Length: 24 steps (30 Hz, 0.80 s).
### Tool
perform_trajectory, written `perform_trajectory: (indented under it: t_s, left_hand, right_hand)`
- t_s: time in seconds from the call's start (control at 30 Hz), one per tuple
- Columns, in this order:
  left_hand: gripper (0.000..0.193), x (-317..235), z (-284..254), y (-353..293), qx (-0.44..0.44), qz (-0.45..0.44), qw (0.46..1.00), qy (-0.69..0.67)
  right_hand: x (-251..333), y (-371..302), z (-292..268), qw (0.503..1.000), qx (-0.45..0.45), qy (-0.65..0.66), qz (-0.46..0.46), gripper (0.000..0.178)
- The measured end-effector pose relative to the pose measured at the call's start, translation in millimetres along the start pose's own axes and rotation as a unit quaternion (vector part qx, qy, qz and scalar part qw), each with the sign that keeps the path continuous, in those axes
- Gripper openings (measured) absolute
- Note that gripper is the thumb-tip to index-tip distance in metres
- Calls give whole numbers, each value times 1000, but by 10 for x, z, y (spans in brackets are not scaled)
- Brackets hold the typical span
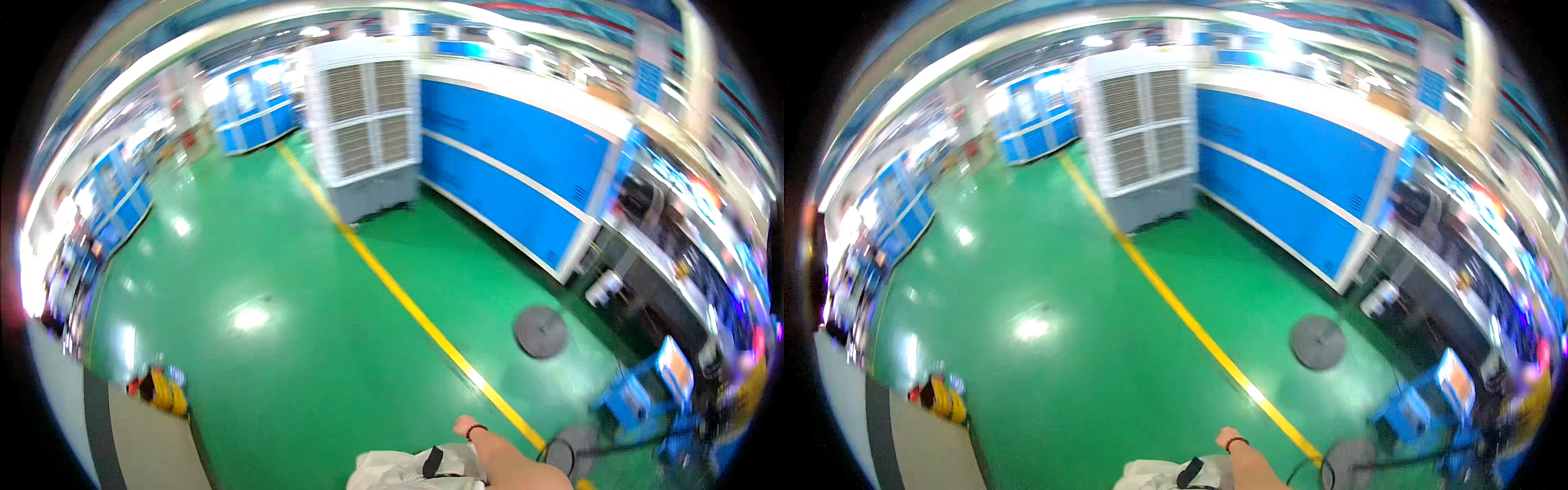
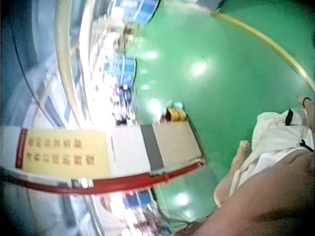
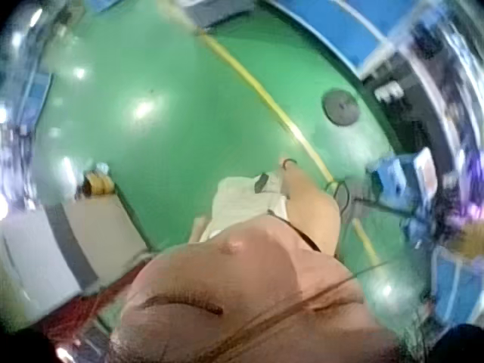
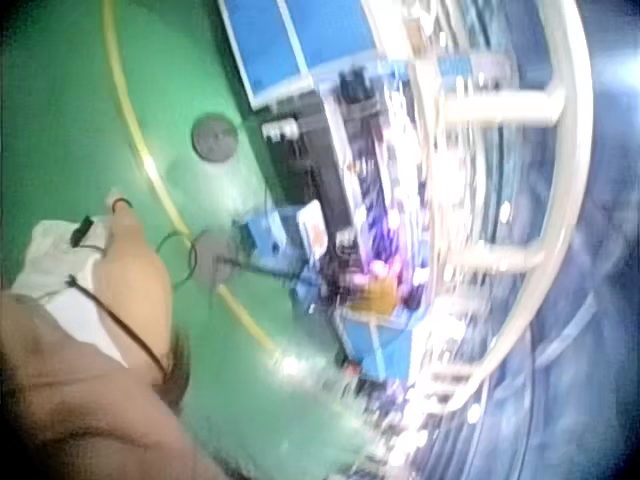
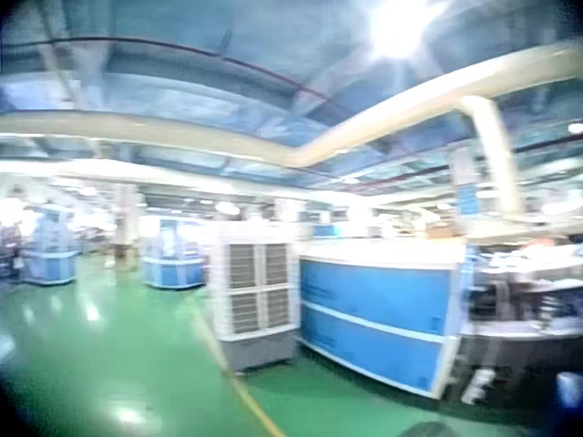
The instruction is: The person applies adhesive to the bottom of blue shoe soles using a brush and then places them on an upper conveyor track.
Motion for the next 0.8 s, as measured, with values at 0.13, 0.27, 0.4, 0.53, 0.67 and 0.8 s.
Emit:
perform_trajectory:
  t_s: [0.13,0.27,0.4,0.53,0.67,0.8]
  left_hand:
    - [30,743,-238,375,-16,-125,992,-5]
    - [30,1002,-566,1123,-8,-191,981,1]
    - [31,748,-810,2118,32,-196,980,29]
    - [27,-350,-1784,3536,32,-29,982,186]
    - [23,-877,-2784,4887,-66,-2,994,-90]
    - [27,-1197,-3333,6210,-72,11,994,-77]
  right_hand:
    - [998,900,-37,995,-33,22,-93,30]
    - [1756,1883,255,960,71,-260,-74,34]
    - [2851,2180,332,975,74,-186,-98,35]
    - [4510,2421,233,988,-7,-5,-153,37]
    - [5760,3163,296,982,-44,25,-182,30]
    - [5766,4910,272,968,-37,-190,-160,31]
Point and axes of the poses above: each hand's wrist, its own y-axis towards the middle knuckle, its own z-axis out of the palm, x = y × z, the point moved 4 cm from there along y, towards the middle knuckle, and after that the axes turned 11 degrees about y, right-handed, at the moved point
